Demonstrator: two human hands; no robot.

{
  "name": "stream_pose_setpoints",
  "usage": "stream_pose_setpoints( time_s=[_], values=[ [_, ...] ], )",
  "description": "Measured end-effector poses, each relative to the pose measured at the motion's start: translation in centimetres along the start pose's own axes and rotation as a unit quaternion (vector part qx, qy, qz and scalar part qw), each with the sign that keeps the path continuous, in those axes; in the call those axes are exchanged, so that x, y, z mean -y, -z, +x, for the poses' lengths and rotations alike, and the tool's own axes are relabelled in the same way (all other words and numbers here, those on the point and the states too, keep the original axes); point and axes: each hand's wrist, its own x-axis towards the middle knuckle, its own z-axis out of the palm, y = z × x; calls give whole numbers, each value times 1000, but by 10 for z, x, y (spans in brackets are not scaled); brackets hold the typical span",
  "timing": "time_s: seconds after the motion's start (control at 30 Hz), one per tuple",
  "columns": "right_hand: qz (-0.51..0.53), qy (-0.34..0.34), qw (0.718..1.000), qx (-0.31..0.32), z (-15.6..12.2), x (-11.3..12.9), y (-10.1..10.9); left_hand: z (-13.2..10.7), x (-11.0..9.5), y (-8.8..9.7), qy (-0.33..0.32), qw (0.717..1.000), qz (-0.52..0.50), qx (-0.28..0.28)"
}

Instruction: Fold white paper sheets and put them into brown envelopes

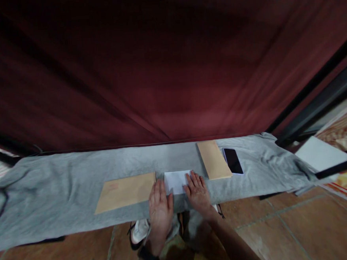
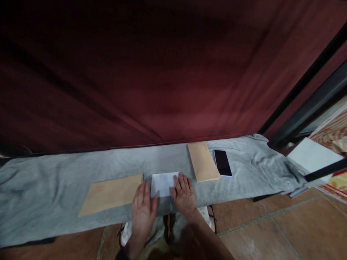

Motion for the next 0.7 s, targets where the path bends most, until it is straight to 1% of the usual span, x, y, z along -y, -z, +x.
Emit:
stream_pose_setpoints(
  time_s=[0.03, 0.1, 0.17, 0.23, 0.37, 0.43, 0.5, 0.6, 0.7],
  values=[
    [-1, 0, 1000, -1, 0, 0, 0, -1, 9, 5, 24, 1000, 1, -10],
    [-2, 2, 1000, -6, -1, -1, -2, -1, 26, 11, 45, 999, -12, -10],
    [-3, 4, 1000, -12, -2, -2, -4, 1, 40, 11, 54, 998, -22, 1],
    [-3, 6, 1000, -17, -2, -3, -5, 3, 46, 8, 62, 998, -15, 16],
    [-2, 7, 1000, -10, -1, -6, -6, 7, 44, 8, 65, 996, 33, 56],
    [1, 9, 1000, 0, -1, -7, -6, 9, 43, 10, 62, 995, 46, 67],
    [4, 9, 1000, 8, 0, -8, -6, 12, 44, 11, 63, 995, 42, 67],
    [8, 2, 1000, 16, 2, -11, -6, 17, 46, 10, 83, 994, 47, 52],
    [31, -13, 999, 3, 6, -8, -2, 20, 46, 8, 108, 992, 61, 39]
  ],
)
